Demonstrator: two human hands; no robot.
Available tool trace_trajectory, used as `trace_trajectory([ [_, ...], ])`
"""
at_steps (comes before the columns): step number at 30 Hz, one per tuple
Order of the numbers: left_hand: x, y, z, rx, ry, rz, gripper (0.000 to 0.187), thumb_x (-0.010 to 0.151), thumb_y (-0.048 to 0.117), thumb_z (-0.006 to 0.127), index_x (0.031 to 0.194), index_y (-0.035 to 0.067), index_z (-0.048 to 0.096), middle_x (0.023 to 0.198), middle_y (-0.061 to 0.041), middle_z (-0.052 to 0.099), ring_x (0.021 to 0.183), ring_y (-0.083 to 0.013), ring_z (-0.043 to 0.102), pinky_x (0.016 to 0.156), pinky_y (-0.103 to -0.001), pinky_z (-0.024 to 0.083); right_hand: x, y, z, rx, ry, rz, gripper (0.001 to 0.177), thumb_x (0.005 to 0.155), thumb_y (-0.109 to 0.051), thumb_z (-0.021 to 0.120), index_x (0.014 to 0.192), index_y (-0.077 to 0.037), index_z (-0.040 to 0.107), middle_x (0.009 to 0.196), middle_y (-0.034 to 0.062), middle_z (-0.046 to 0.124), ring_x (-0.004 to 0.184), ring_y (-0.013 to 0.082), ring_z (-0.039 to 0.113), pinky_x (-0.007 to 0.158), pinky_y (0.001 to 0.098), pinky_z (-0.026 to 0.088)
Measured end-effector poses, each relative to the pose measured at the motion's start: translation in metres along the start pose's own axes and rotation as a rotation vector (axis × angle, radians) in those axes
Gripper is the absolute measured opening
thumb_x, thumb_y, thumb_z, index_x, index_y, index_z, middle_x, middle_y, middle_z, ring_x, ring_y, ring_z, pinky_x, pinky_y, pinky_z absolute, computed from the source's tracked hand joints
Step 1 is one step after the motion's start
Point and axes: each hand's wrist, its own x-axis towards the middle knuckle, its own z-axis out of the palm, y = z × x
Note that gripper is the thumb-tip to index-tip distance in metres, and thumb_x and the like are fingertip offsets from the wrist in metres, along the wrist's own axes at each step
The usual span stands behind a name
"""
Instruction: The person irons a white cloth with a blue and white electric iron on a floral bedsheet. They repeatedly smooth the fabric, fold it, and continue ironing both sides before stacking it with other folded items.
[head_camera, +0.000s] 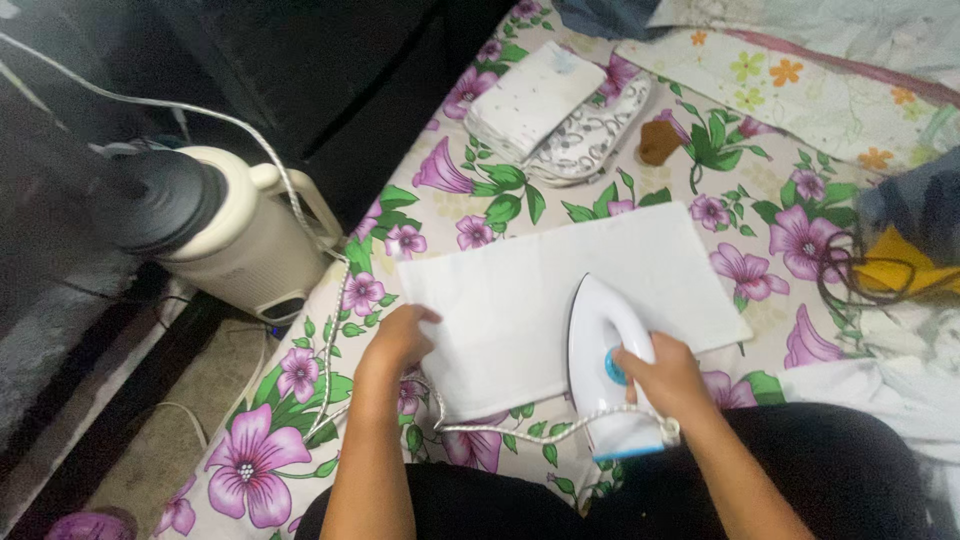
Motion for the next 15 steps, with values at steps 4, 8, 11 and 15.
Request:
trace_trajectory([
  [4, 0.005, -0.038, -0.025, 0.155, 0.242, 0.007, 0.043, 0.067, -0.006, 0.058, 0.105, 0.012, 0.066, 0.089, -0.014, 0.064, 0.084, -0.0276, 0.063, 0.074, -0.036, 0.049, -0.027, -0.019, -0.003, -0.066, -0.065, 0.025, 0.026, 0.073, -0.021, 0.066, 0.085, 0.002, 0.063, 0.056, 0.0115, 0.061, 0.042, 0.0179, 0.059, 0.042, 0.0325, 0.046],
  [8, 0.000, -0.038, -0.028, 0.326, 0.372, -0.060, 0.039, 0.066, 0.001, 0.065, 0.102, 0.016, 0.066, 0.108, -0.010, 0.061, 0.101, -0.0287, 0.058, 0.085, -0.038, 0.046, -0.035, -0.012, -0.003, -0.144, -0.104, 0.046, 0.026, 0.071, -0.020, 0.066, 0.086, 0.001, 0.064, 0.056, 0.0104, 0.062, 0.041, 0.0182, 0.060, 0.042, 0.0318, 0.047],
  [11, -0.007, -0.025, -0.030, 0.245, 0.265, -0.145, 0.050, 0.061, 0.009, 0.077, 0.108, 0.012, 0.059, 0.111, -0.013, 0.060, 0.098, -0.0276, 0.063, 0.083, -0.036, 0.050, -0.015, 0.009, 0.002, -0.165, -0.082, 0.126, 0.026, 0.071, -0.020, 0.067, 0.087, 0.000, 0.062, 0.057, 0.0122, 0.062, 0.042, 0.0212, 0.060, 0.043, 0.0350, 0.048],
  [15, -0.006, -0.016, -0.030, 0.243, 0.269, -0.150, 0.056, 0.058, 0.015, 0.082, 0.109, 0.012, 0.058, 0.113, -0.016, 0.055, 0.097, -0.0307, 0.061, 0.082, -0.037, 0.050, 0.068, 0.029, 0.004, -0.301, -0.036, -0.029, 0.026, 0.072, -0.026, 0.067, 0.088, -0.005, 0.066, 0.060, 0.0095, 0.066, 0.046, 0.0195, 0.063, 0.048, 0.0338, 0.050],
])
